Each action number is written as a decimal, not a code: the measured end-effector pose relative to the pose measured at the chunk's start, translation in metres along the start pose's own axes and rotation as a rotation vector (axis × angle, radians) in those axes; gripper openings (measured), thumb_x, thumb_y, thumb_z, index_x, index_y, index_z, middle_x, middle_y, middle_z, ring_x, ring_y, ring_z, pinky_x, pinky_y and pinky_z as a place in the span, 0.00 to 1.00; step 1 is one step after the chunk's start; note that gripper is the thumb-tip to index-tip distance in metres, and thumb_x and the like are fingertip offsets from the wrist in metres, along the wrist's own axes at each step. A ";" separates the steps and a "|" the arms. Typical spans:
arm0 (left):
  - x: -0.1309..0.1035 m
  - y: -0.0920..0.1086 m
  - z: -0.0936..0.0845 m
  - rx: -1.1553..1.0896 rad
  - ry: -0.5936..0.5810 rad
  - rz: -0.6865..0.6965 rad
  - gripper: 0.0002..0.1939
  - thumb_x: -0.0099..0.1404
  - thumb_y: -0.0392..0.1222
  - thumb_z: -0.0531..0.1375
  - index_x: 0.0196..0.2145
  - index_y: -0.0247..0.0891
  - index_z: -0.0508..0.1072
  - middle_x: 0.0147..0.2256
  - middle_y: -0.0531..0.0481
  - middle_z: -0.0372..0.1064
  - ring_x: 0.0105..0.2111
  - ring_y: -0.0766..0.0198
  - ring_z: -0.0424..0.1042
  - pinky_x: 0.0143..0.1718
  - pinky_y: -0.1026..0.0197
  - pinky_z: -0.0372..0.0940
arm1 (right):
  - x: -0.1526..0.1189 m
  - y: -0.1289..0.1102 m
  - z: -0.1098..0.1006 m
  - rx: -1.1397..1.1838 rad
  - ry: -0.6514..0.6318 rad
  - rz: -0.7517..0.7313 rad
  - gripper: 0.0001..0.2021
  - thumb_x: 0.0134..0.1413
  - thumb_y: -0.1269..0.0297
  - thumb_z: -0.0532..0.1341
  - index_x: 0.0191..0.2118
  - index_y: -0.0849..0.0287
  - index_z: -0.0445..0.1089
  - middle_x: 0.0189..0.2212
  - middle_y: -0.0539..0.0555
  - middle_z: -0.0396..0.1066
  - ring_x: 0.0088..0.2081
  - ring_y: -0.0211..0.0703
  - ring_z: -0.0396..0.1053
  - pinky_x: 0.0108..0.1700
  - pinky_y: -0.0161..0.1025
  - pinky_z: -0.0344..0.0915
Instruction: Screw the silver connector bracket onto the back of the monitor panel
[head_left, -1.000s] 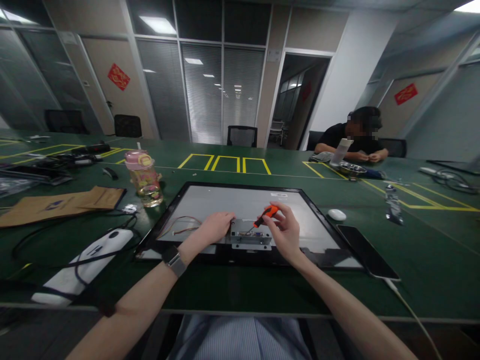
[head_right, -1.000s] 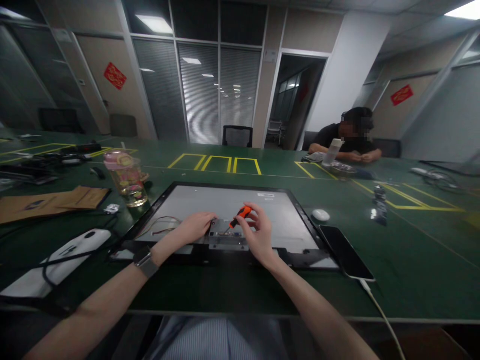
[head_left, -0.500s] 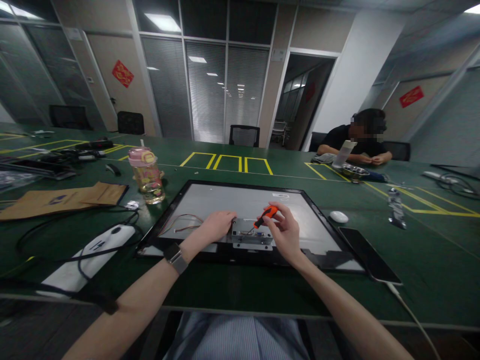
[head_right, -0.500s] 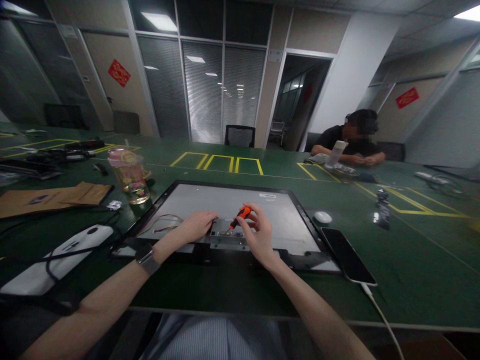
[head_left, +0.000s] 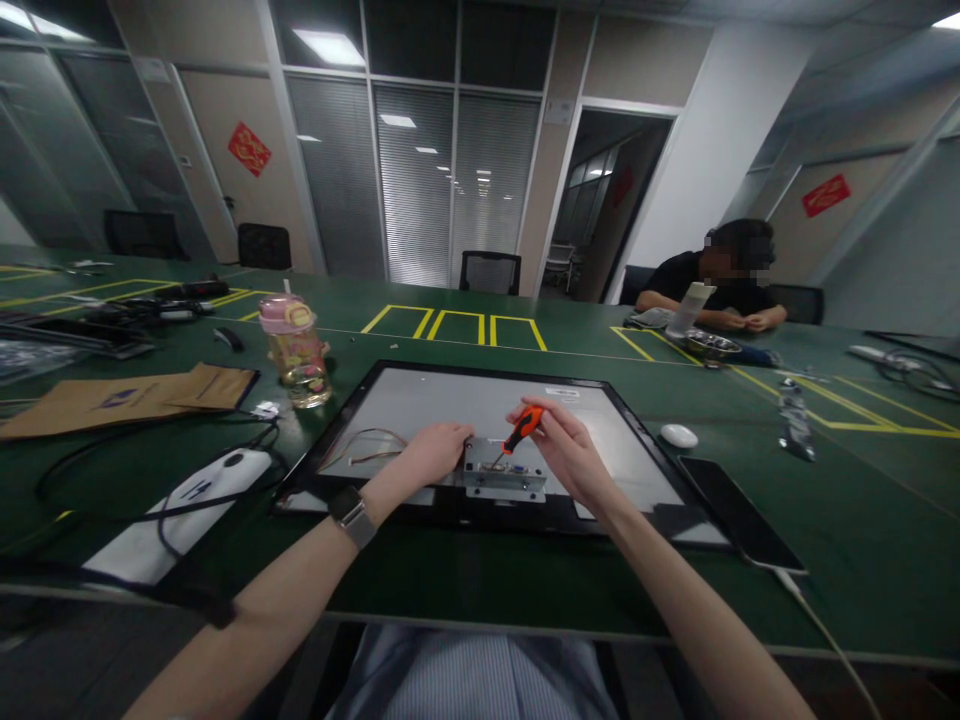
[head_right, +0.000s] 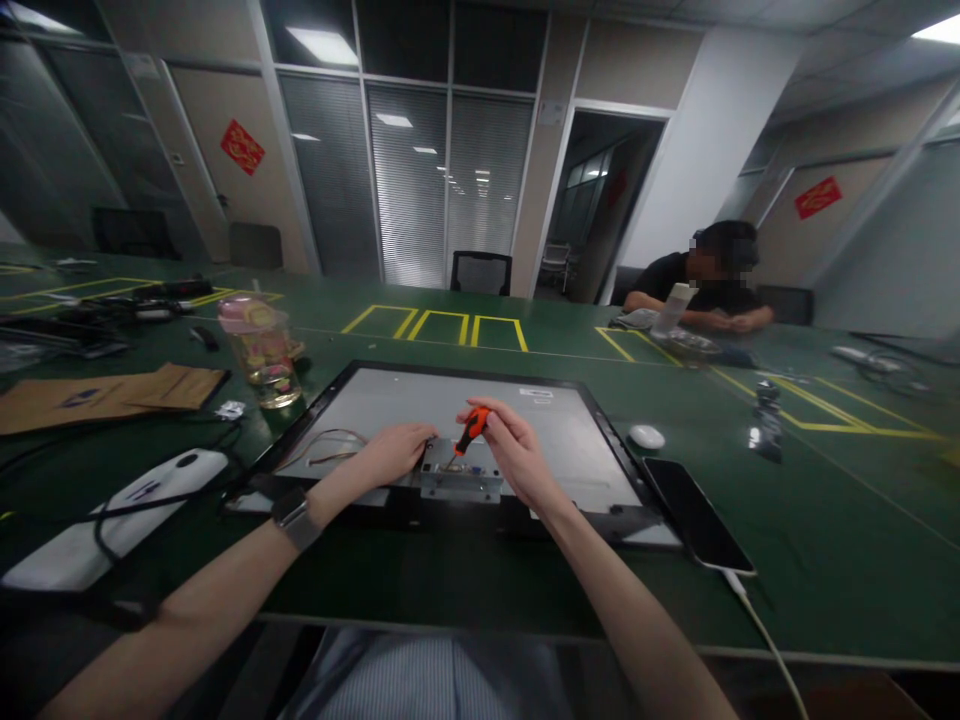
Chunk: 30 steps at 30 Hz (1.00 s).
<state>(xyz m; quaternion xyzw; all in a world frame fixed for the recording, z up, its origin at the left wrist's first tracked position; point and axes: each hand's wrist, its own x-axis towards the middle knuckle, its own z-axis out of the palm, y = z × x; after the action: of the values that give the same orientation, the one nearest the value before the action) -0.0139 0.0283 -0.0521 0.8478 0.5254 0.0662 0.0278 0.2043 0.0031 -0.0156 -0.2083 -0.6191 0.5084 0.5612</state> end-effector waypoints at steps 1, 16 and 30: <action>0.000 0.000 0.000 -0.001 0.003 0.003 0.16 0.69 0.34 0.48 0.49 0.39 0.69 0.44 0.42 0.75 0.44 0.55 0.75 0.44 0.57 0.66 | 0.000 -0.001 -0.001 -0.021 -0.010 -0.020 0.12 0.61 0.53 0.59 0.45 0.50 0.73 0.38 0.53 0.75 0.46 0.48 0.73 0.54 0.52 0.67; -0.001 0.000 -0.001 -0.011 0.025 0.023 0.16 0.69 0.33 0.48 0.49 0.38 0.69 0.44 0.41 0.75 0.44 0.54 0.75 0.44 0.56 0.66 | -0.001 -0.006 -0.007 -0.275 -0.076 -0.108 0.11 0.64 0.55 0.56 0.45 0.51 0.72 0.45 0.55 0.73 0.51 0.49 0.71 0.54 0.51 0.67; -0.002 0.002 -0.004 -0.011 0.006 0.000 0.16 0.68 0.32 0.48 0.49 0.39 0.70 0.44 0.41 0.75 0.45 0.55 0.74 0.45 0.56 0.66 | -0.005 -0.010 0.001 -0.338 -0.016 -0.135 0.12 0.64 0.53 0.56 0.43 0.52 0.73 0.43 0.55 0.73 0.49 0.48 0.71 0.54 0.49 0.67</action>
<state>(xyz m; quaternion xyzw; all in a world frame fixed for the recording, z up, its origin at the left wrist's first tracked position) -0.0133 0.0250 -0.0476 0.8476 0.5249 0.0716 0.0309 0.2073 -0.0051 -0.0093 -0.2534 -0.7128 0.3599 0.5460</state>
